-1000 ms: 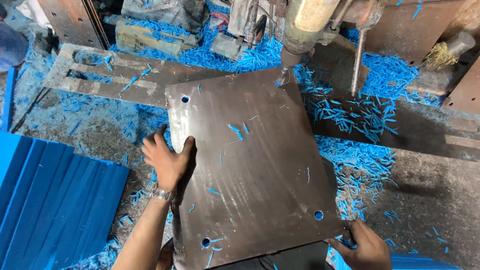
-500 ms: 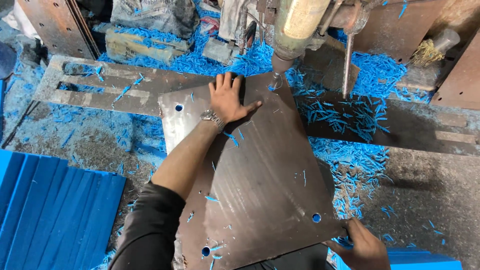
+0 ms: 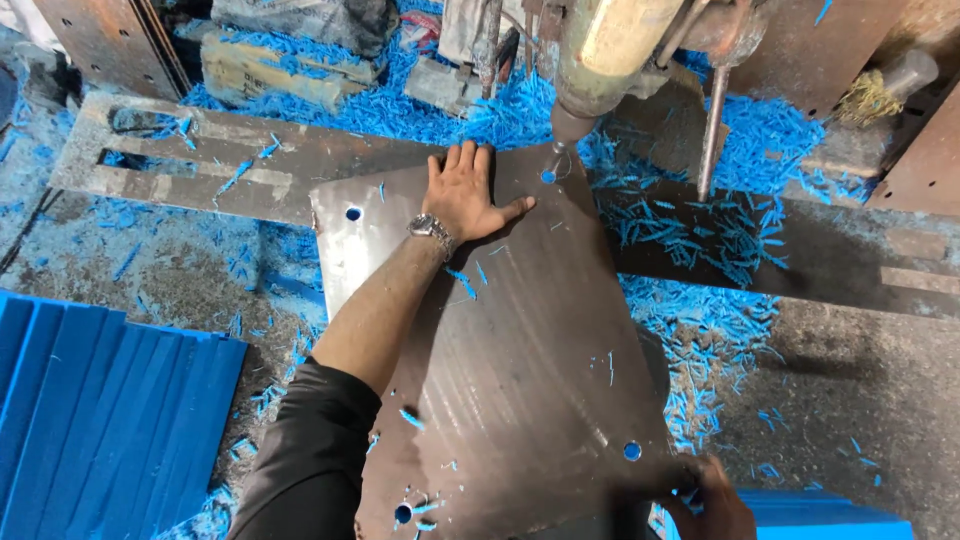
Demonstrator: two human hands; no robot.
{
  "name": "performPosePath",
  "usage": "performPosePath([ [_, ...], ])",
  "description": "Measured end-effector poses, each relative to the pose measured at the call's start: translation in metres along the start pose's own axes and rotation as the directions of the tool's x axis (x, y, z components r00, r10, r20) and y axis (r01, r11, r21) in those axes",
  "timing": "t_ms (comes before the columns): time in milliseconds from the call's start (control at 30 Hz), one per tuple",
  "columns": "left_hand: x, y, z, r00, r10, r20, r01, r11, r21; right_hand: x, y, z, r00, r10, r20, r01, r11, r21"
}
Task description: Drilling holes in plastic sheets using a drill press and a metal template guide.
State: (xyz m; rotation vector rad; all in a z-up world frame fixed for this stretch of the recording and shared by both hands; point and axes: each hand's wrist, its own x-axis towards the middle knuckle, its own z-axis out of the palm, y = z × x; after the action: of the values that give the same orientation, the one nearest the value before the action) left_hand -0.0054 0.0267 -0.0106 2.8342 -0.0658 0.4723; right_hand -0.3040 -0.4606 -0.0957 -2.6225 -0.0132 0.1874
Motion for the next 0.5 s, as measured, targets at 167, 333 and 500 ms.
performPosePath([
  [167,0.01,-0.004,0.002,0.996,-0.007,0.087,0.003,0.999,0.047,0.012,-0.05,-0.021,0.986,0.146,0.078,-0.14,0.988,-0.069],
  [333,0.012,-0.002,0.006,0.992,-0.017,0.125,0.01,0.998,0.06,0.009,-0.052,-0.021,0.984,0.169,0.062,-0.167,0.985,-0.035],
  [500,0.015,0.004,0.01,1.0,-0.026,-0.008,0.026,0.999,0.044,0.013,-0.053,-0.025,0.994,0.108,0.031,-0.108,0.994,0.008],
])
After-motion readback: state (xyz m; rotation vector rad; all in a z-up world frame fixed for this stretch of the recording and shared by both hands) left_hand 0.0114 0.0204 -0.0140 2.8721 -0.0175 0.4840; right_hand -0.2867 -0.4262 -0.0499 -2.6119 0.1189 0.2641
